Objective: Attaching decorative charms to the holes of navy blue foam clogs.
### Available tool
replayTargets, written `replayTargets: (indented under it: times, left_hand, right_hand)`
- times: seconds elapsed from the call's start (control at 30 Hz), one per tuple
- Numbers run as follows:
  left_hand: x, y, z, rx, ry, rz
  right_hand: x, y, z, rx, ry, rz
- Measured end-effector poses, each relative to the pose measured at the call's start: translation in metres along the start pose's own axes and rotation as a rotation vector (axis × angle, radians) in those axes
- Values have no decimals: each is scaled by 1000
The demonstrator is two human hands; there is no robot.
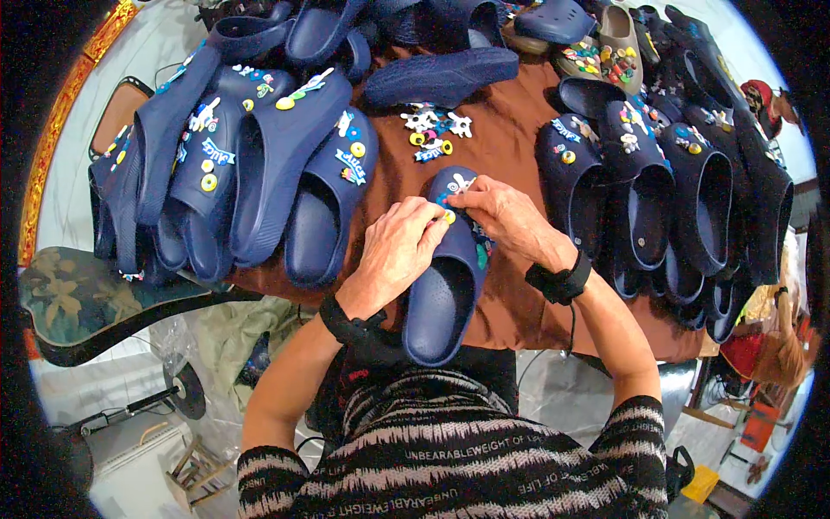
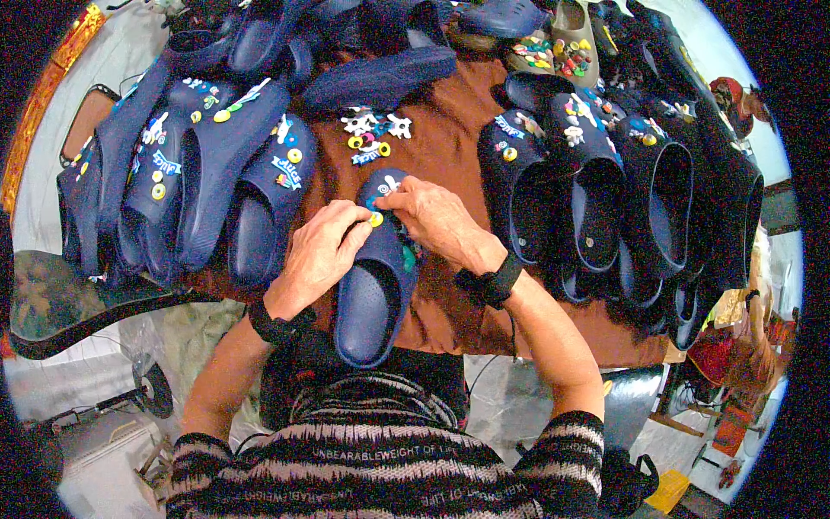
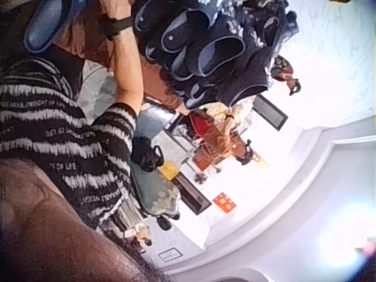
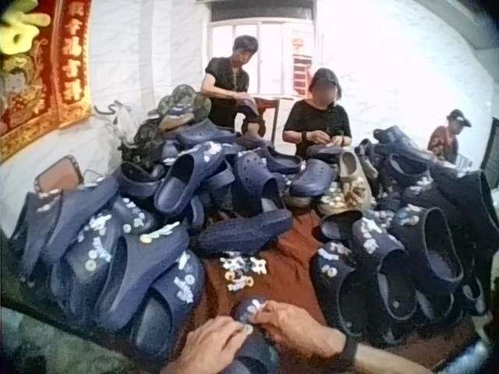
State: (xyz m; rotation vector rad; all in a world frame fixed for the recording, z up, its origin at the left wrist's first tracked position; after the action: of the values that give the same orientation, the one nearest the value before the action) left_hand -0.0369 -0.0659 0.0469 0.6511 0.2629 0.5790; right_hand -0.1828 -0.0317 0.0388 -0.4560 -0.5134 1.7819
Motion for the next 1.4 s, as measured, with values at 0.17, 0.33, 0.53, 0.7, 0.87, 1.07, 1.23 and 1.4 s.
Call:
replayTargets:
  times: [0.17,0.33,0.53,0.7,0.87,1.07,1.23,1.4]
  left_hand:
    - [10,-1,-7,125,50,25]
    - [17,12,-11,36,-10,-6]
    - [16,11,-13,-32,-20,-11]
    - [14,13,-11,-84,-15,-37]
    - [14,12,-12,-78,-19,-48]
    - [19,2,-15,153,97,16]
    - [17,6,-13,169,93,-1]
    - [17,4,-19,15,21,9]
  right_hand:
    - [-16,-3,5,35,-45,7]
    - [-30,-13,5,103,-88,81]
    - [-35,-21,-2,236,-209,154]
    - [-34,-15,-3,247,-243,166]
    - [-32,-12,-2,208,-227,211]
    - [-28,-3,5,-94,-111,135]
    - [-30,-2,2,-1,-128,146]
    - [-31,-8,2,56,-91,171]
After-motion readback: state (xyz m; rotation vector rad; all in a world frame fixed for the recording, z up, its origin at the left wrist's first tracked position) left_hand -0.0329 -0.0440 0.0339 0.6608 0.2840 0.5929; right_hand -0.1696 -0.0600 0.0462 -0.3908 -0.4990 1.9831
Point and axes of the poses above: each hand's wrist, its own x-axis away from the middle knuckle, its own z-axis out of the back of the hand, y = z × x, the point moved 8 cm from there along -x, towards the middle knuckle, and after that the axes turned 10 degrees about -y, right-handed, at the moved point
